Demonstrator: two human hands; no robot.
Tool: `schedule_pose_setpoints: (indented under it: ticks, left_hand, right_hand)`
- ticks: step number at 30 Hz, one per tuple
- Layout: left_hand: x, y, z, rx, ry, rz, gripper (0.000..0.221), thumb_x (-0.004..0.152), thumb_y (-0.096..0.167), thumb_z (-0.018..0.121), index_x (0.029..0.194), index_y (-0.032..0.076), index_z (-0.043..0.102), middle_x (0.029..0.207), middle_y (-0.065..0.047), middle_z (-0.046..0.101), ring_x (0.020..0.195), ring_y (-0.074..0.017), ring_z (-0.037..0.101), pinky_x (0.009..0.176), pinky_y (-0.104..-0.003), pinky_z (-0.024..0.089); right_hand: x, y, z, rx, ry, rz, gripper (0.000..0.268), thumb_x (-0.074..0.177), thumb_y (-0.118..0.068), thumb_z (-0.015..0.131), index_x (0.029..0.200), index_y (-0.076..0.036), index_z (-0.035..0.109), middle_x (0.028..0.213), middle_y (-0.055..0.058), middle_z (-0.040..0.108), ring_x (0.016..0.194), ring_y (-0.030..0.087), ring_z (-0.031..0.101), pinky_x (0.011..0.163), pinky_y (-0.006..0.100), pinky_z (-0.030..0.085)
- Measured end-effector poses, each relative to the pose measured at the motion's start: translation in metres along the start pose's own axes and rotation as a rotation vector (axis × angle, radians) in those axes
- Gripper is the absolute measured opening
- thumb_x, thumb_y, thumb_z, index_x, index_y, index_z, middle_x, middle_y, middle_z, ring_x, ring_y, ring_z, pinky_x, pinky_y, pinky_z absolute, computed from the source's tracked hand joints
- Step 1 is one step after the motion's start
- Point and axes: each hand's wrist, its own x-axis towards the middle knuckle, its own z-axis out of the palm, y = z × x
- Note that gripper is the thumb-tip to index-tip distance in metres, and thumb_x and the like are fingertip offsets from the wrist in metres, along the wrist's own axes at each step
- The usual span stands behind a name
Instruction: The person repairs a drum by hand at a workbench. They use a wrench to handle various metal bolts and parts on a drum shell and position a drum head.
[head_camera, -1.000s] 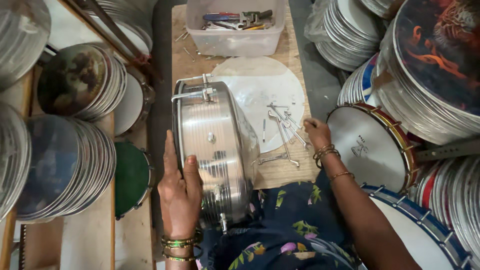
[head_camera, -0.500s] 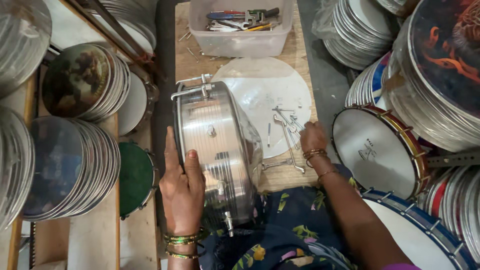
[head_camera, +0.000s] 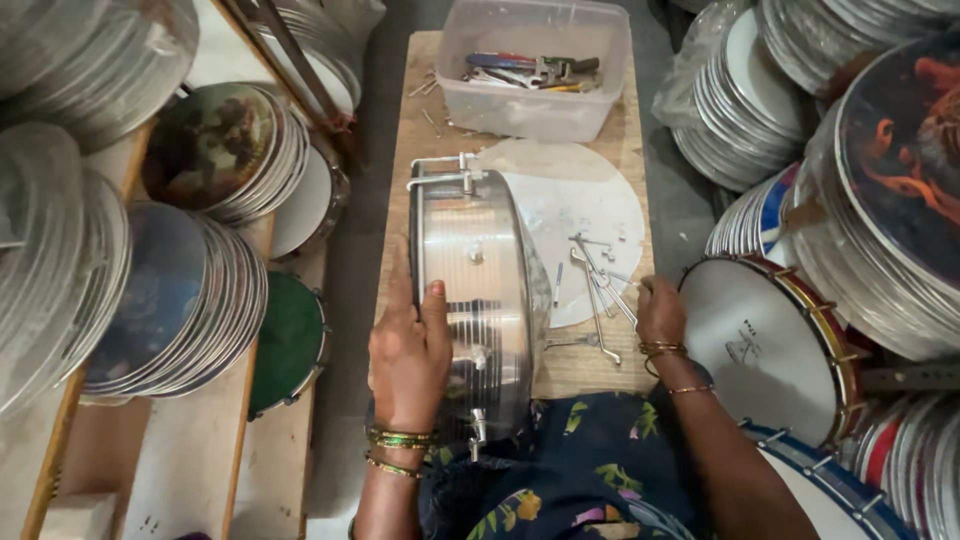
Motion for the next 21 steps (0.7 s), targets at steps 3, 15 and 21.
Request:
schedule_pose_setpoints:
  ticks: [3,15,21]
  left_hand:
    - [-0.005,-0.002,-0.003,-0.018,-0.033,-0.012,0.058,0.102,0.022,0.059,0.154,0.005,0.042,0.059,-0.021,0.058,0.05,-0.0361,0.06,0.048,-0.046,0.043]
    - [-0.026,-0.007,-0.011,-0.133,-0.025,-0.002,0.061,0.099,0.018,0.06,0.155,0.004,0.04,0.067,-0.022,0.065,0.055,-0.0352,0.065,0.052,-0.046,0.048]
    - [-0.034,-0.011,-0.012,-0.179,0.035,0.051,0.059,0.1,0.018,0.061,0.154,0.002,0.042,0.078,-0.026,0.067,0.06,-0.0379,0.066,0.055,-0.047,0.051]
  right_hand:
    - [0.009,-0.032,-0.031,0.159,0.09,-0.052,0.02,0.095,-0.015,0.073,0.11,-0.001,0.07,0.1,0.019,0.074,0.09,0.034,0.071,0.079,0.044,0.055]
    - [0.03,-0.318,-0.229,0.761,-0.251,-0.465,0.026,0.095,0.001,0.069,0.121,-0.002,0.07,0.105,0.004,0.07,0.091,0.008,0.071,0.077,0.022,0.056]
    - [0.022,-0.412,-0.231,0.547,-0.386,-1.043,0.018,0.094,-0.008,0.077,0.111,-0.004,0.073,0.095,0.006,0.069,0.078,0.012,0.064,0.068,0.026,0.051]
